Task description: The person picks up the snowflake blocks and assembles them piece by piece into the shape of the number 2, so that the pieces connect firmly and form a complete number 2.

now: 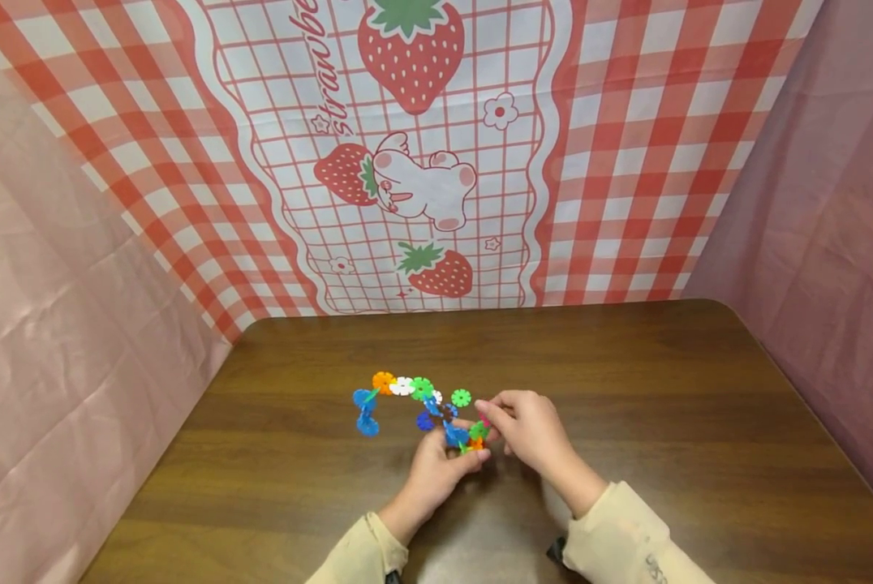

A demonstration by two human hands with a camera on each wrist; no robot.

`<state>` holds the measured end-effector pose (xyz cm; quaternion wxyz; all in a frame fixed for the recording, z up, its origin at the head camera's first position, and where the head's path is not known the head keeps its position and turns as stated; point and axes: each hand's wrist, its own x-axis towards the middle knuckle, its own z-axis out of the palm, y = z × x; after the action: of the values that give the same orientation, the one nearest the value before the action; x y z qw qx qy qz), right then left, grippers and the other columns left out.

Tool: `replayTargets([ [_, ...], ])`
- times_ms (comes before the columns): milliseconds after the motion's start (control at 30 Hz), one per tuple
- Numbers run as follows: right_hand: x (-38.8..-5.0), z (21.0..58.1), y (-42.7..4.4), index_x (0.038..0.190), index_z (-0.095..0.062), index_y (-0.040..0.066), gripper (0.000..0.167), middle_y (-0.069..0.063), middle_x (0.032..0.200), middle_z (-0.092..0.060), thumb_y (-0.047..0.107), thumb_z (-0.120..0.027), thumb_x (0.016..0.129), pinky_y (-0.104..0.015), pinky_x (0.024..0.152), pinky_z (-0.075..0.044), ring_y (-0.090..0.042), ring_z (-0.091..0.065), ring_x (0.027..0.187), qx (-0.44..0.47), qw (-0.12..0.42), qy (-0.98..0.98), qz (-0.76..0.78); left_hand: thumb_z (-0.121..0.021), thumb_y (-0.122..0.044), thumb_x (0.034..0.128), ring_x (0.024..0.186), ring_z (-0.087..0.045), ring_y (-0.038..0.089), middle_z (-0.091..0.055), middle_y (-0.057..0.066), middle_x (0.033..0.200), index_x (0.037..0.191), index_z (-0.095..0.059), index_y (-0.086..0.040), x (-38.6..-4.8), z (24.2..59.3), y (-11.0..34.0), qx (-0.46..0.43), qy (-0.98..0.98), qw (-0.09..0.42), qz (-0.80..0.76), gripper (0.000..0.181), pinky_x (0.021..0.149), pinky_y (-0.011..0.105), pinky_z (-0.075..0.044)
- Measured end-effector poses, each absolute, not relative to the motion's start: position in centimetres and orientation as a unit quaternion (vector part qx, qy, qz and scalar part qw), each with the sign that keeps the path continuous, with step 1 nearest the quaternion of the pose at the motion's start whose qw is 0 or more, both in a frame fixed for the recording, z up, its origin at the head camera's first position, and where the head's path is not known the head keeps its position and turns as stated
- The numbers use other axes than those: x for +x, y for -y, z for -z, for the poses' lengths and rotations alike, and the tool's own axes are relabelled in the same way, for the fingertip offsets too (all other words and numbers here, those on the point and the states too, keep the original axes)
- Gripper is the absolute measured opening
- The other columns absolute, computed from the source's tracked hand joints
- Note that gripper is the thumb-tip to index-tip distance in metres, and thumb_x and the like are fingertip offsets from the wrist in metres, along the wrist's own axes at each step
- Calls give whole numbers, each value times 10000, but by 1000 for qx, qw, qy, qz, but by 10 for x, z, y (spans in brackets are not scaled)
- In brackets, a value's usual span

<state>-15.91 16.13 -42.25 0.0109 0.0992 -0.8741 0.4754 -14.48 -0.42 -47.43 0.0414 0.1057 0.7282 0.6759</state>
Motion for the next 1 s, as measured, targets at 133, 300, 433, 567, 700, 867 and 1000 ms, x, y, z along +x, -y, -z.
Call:
replayTargets([
  [133, -161, 424, -166, 898, -715, -27, 377, -96, 681, -692, 329, -612, 971, -301, 478, -520, -165, -579, 463, 67, -73, 831, -547, -768, 3, 798, 644, -583, 56, -683, 69, 843, 1042, -651, 26, -146, 477, 5, 96, -728, 48, -677, 272, 601, 164, -511],
  [300, -164, 430, -171, 1008, -675, -70, 477, -107, 750, -708, 397, -587, 974, -301, 533, -568, -141, -625, 535, 36, -171, 766, -618, -777, -14, 795, 627, -589, 37, -684, 45, 815, 1029, -653, 13, -145, 477, 6, 100, -740, 53, -663, 266, 590, 174, -519],
  [433, -166, 435, -174, 1004, -651, -68, 490, -104, 751, -704, 416, -584, 971, -315, 583, -594, -137, -657, 579, 19, -210, 722, -659, -759, 15, 800, 619, -589, 52, -691, 94, 820, 1026, -649, 29, -144, 477, 6, 109, -738, 53, -664, 251, 580, 177, -524],
  [567, -167, 439, -175, 971, -646, -51, 437, -98, 745, -700, 382, -588, 977, -319, 612, -599, -135, -672, 606, 21, -223, 698, -680, -731, 74, 801, 627, -593, 79, -687, 151, 840, 1032, -636, 62, -145, 478, 4, 108, -737, 48, -666, 250, 573, 176, -525],
  [700, -167, 439, -174, 958, -648, -38, 398, -86, 740, -694, 356, -591, 980, -311, 612, -598, -132, -671, 611, 27, -225, 693, -684, -708, 116, 796, 621, -599, 103, -676, 184, 821, 1029, -618, 96, -145, 478, 4, 108, -742, 38, -660, 250, 559, 185, -527],
  [867, -167, 438, -170, 954, -645, -49, 413, -78, 726, -686, 355, -572, 991, -302, 578, -591, -124, -650, 577, 32, -212, 709, -672, -719, 93, 801, 626, -604, 103, -681, 168, 839, 1045, -620, 76, -146, 481, 4, 95, -731, 53, -673, 263, 578, 217, -552],
  [1000, -168, 440, -167, 958, -654, -45, 454, -76, 731, -683, 397, -554, 992, -286, 539, -570, -124, -608, 551, 27, -189, 742, -643, -733, 53, 811, 648, -611, 117, -680, 147, 883, 1062, -629, 51, -149, 484, 5, 74, -715, 68, -692, 272, 609, 250, -572],
])
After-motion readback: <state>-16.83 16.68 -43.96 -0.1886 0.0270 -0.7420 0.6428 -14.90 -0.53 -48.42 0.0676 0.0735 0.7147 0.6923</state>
